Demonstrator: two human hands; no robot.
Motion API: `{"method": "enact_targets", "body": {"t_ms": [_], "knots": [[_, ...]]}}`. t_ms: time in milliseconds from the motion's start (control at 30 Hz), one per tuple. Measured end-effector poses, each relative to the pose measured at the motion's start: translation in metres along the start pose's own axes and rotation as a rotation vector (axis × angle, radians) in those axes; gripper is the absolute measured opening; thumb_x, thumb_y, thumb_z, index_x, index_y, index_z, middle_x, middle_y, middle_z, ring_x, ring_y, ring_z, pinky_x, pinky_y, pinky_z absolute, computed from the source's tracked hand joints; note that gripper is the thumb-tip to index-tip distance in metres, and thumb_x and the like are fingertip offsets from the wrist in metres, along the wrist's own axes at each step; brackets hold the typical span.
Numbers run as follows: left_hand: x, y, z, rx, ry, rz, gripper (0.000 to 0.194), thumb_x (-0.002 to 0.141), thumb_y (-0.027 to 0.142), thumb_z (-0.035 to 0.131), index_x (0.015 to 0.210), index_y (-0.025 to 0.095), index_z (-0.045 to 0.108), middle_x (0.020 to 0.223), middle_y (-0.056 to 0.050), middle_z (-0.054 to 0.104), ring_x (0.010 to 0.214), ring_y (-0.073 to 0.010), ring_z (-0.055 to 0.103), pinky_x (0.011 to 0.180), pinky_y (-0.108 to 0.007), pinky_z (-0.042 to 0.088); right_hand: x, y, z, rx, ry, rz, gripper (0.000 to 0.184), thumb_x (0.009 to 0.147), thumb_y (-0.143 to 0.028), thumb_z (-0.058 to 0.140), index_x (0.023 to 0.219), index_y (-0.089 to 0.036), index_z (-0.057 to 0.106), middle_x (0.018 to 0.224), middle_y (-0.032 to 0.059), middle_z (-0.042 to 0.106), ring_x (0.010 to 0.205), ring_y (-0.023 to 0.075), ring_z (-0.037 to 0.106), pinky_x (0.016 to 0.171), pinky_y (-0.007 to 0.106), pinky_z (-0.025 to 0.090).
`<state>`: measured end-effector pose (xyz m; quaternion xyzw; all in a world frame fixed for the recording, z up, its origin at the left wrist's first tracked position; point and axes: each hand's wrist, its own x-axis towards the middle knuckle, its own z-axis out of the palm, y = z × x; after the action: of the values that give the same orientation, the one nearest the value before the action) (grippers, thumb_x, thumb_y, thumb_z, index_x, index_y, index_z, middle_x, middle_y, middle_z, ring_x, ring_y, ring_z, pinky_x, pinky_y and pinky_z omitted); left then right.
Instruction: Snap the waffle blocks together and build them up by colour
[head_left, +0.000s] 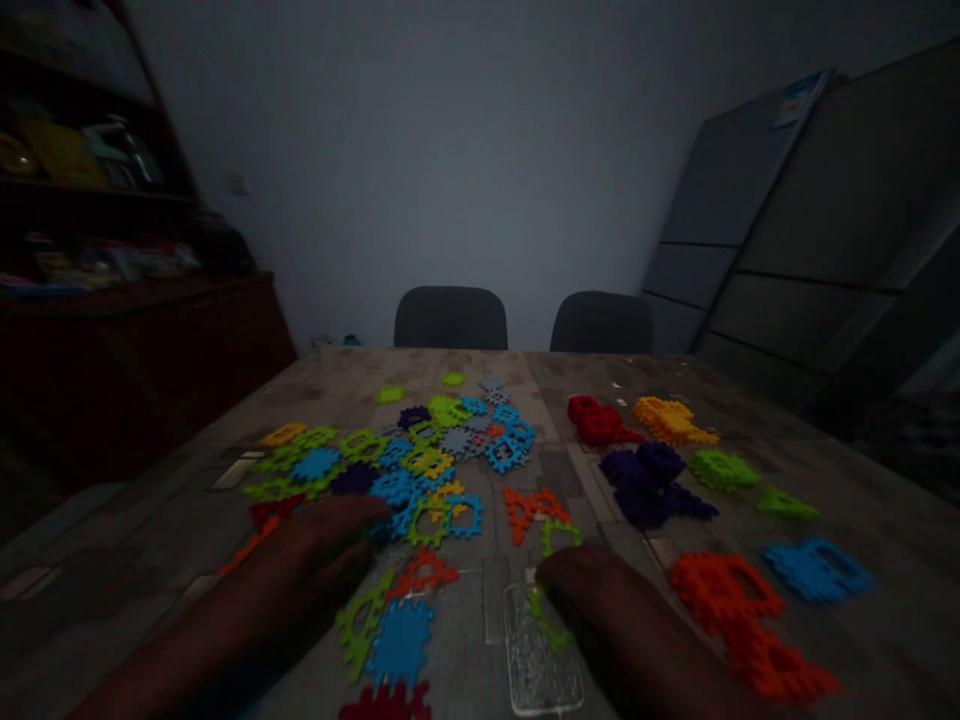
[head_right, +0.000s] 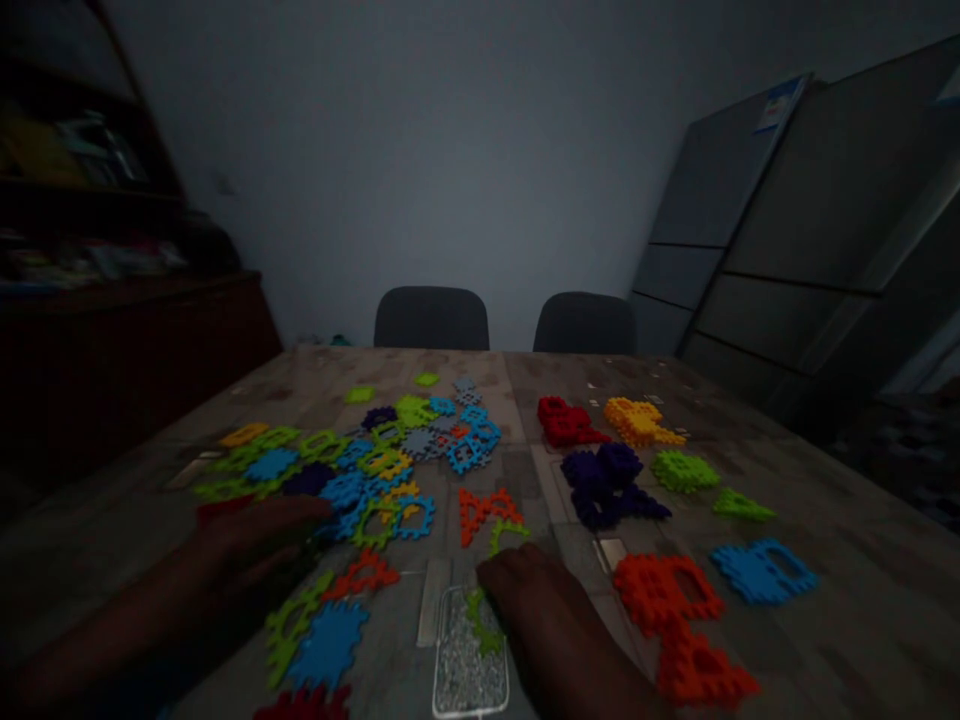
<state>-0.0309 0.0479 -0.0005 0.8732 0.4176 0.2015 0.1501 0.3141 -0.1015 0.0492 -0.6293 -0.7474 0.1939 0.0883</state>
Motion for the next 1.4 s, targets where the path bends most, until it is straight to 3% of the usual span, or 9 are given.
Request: {"method": "enact_targets", "body": {"t_ms": [167,267,400,533,667,767,1000,1133,1400], "knots": [[0.004,0.004,-0.006,0.013,0.048,-0.066,0.050,0.095,0.053,0.050,0.130,0.022,0.067,0.137,-0.013,0.066,0.124,-0.0339,0.063,0.109,-0.050,0.048,-0.003,0.026,0.020,0.071,0.028,-0.082,0.045,0.085,-0.004,0.051,0.121,-0.026,0.068,0.129,0.0085,0.069,0.113,0.0270,0.066,0.094,0.038,0.053],[0.000,0.008,-0.001,0.014,-0.011,-0.072,0.049,0.093,0.048,0.054,0.135,0.024,0.063,0.140,-0.011,0.064,0.128,-0.0326,0.060,0.111,-0.049,0.046,-0.005,0.042,0.033,0.143,0.070,-0.178,0.049,0.090,-0.013,0.054,0.136,-0.031,0.061,0.142,0.0073,0.062,0.125,0.0281,0.061,0.102,0.041,0.051],[-0.001,0.022,0.003,-0.023,-0.055,-0.026,0.038,0.097,0.041,0.052,0.131,0.029,0.065,0.136,-0.007,0.067,0.124,-0.0304,0.063,0.109,-0.046,0.048,-0.002,0.050,0.029,0.163,0.114,-0.136,0.044,0.094,-0.019,0.052,0.134,-0.032,0.063,0.139,0.0056,0.065,0.122,0.0267,0.063,0.102,0.044,0.051],[0.000,0.035,-0.005,-0.038,-0.084,0.064,0.034,0.099,0.035,0.048,0.125,0.026,0.068,0.128,-0.008,0.071,0.118,-0.0275,0.065,0.105,-0.043,0.050,0.005,0.045,0.013,0.095,0.170,-0.065,0.042,0.091,-0.017,0.047,0.124,-0.023,0.070,0.127,0.0111,0.072,0.114,0.0293,0.068,0.099,0.046,0.053],[-0.006,0.041,-0.015,-0.107,-0.308,0.122,0.032,0.096,0.025,0.052,0.125,0.028,0.067,0.128,-0.006,0.070,0.118,-0.0246,0.064,0.105,-0.040,0.049,0.005,0.038,0.010,0.072,0.180,-0.028,0.041,0.096,-0.022,0.041,0.125,-0.021,0.069,0.124,0.0138,0.073,0.110,0.0297,0.069,0.095,0.047,0.054],[-0.012,0.044,-0.018,-0.120,-0.407,0.087,0.046,0.088,0.021,0.062,0.133,0.032,0.061,0.141,-0.003,0.062,0.128,-0.0258,0.057,0.111,-0.042,0.044,0.000,0.032,0.011,0.062,0.133,-0.039,0.037,0.097,-0.027,0.047,0.128,-0.020,0.067,0.122,0.0139,0.072,0.109,0.0293,0.068,0.093,0.046,0.055],[-0.015,0.052,-0.018,0.039,-0.353,-0.040,0.053,0.085,0.029,0.067,0.137,0.035,0.059,0.138,-0.005,0.060,0.124,-0.0313,0.059,0.106,-0.045,0.047,-0.008,0.012,0.021,-0.064,-0.008,-0.015,0.068,0.082,-0.028,0.073,0.147,-0.021,0.052,0.146,0.0181,0.054,0.132,0.0383,0.051,0.105,0.053,0.046],[-0.017,0.050,-0.014,0.116,-0.366,-0.089,0.055,0.082,0.031,0.068,0.136,0.034,0.059,0.139,-0.007,0.060,0.122,-0.0335,0.060,0.104,-0.048,0.048,0.000,0.004,0.029,-0.099,-0.151,0.002,0.080,0.074,-0.021,0.079,0.148,-0.020,0.049,0.143,0.0190,0.055,0.128,0.0379,0.053,0.105,0.053,0.045],[-0.018,0.057,-0.014,0.063,-0.462,-0.110,0.054,0.080,0.023,0.065,0.133,0.029,0.058,0.138,-0.007,0.059,0.124,-0.0298,0.058,0.106,-0.045,0.046,-0.001,0.018,0.041,0.002,-0.044,-0.162,0.078,0.070,-0.007,0.073,0.142,-0.028,0.052,0.136,0.0123,0.061,0.118,0.0309,0.060,0.099,0.044,0.051]]}}
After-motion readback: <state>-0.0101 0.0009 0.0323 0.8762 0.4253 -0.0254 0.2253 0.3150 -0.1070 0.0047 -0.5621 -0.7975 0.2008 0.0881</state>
